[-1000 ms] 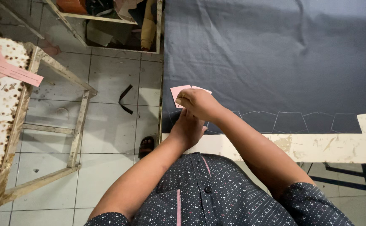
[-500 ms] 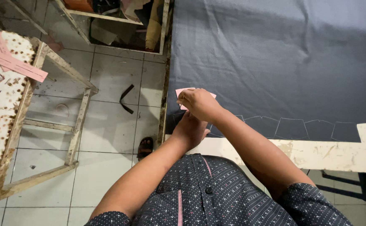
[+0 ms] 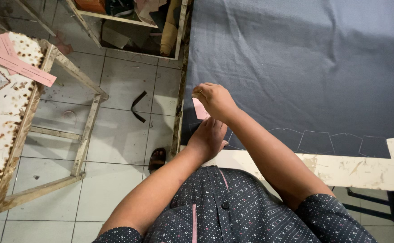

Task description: The person places a pink paper pattern on a dark fabric and uses a white marking tool to trace its outline. The person repeats this process for several pattern pieces, creating multiple marked outlines on the fabric.

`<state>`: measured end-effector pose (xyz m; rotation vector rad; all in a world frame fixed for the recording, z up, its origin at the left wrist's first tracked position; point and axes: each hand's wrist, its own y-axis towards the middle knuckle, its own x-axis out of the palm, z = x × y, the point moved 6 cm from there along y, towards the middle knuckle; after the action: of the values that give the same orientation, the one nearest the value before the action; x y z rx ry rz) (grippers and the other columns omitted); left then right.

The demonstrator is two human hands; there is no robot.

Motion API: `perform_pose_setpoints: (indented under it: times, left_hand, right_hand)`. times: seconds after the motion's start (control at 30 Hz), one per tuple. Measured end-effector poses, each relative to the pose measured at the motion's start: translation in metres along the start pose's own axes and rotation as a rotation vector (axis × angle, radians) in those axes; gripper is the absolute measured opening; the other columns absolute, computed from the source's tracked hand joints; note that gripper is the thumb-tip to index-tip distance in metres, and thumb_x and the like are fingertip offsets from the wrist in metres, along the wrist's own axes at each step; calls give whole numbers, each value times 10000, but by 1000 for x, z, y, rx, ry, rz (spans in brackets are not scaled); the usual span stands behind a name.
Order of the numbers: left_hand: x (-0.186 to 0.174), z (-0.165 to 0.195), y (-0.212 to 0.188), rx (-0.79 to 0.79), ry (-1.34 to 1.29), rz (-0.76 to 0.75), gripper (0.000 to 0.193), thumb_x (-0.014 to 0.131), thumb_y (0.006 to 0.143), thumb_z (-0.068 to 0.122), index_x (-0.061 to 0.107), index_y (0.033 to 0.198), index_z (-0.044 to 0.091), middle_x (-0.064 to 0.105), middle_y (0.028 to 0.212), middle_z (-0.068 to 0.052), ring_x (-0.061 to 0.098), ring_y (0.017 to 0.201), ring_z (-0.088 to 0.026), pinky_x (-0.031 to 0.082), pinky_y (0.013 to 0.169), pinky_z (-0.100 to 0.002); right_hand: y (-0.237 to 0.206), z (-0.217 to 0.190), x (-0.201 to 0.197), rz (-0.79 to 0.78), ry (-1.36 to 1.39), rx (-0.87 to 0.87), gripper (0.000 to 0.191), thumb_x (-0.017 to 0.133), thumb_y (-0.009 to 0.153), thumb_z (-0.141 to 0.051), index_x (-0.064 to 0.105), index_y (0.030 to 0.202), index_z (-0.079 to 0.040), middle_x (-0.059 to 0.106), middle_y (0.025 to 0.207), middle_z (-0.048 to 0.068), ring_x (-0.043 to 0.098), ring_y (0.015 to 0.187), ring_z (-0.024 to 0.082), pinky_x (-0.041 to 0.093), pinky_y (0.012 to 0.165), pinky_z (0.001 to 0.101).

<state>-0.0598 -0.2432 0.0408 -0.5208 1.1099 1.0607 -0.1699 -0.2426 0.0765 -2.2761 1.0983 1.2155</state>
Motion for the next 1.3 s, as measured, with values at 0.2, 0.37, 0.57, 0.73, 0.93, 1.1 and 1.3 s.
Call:
perform_pose_setpoints:
  times: [0.2,0.37,0.57,0.73,0.93,1.1,1.3]
  left_hand:
    - [10,-3,-1,-35,-26,-103,702,760,872,370,466,1324,-79,490,1301,-235,505,1181,-362,410,1092,-440]
    - [6,-2,-2,33,55,63,791,791,789,373,462,1312,-120,484,1299,-297,509,1175,-401,431,1053,-438]
    - [13,-5,-1,10,-10,23,746,803,787,353,484,1295,-90,474,1337,-277,496,1218,-406,430,1053,-449]
    - [11,-7,-1,3,-61,93,722,814,748,321,513,1278,-65,474,1351,-269,482,1268,-407,419,1078,-455]
    - [13,-7,0,-15,-45,54,711,815,764,333,523,1274,-67,468,1359,-279,459,1305,-415,411,1093,-465]
    - [17,-7,1,-31,-19,15,714,805,775,360,528,1277,-65,465,1372,-283,455,1325,-400,406,1102,-457]
    - [21,-8,1,-42,-3,6,719,793,773,371,559,1311,-45,466,1401,-277,458,1309,-391,404,1091,-446]
  right_hand:
    - [-5,7,-3,4,20,22,222,652,982,-248,720,1032,-43,734,1026,120,715,910,315,565,787,403]
    - [-15,29,-11,-20,-8,106,227,652,971,-243,735,1063,-53,738,1055,120,716,927,306,565,797,398]
    - [-31,52,-29,20,-46,175,228,661,967,-238,742,1077,-55,746,1036,116,713,920,304,555,785,394]
    - [-43,61,-29,13,4,256,236,657,961,-251,740,1072,-61,749,1021,110,718,904,293,557,765,385]
    - [-43,60,-30,45,-19,193,229,653,980,-246,740,1080,-60,754,1033,112,715,912,297,557,773,392]
    - [-45,65,-32,47,-4,278,251,666,962,-260,743,1098,-64,756,1045,108,725,915,280,563,779,378]
    - [-50,66,-32,63,41,318,251,665,968,-263,742,1105,-67,760,1046,102,736,912,257,569,778,354]
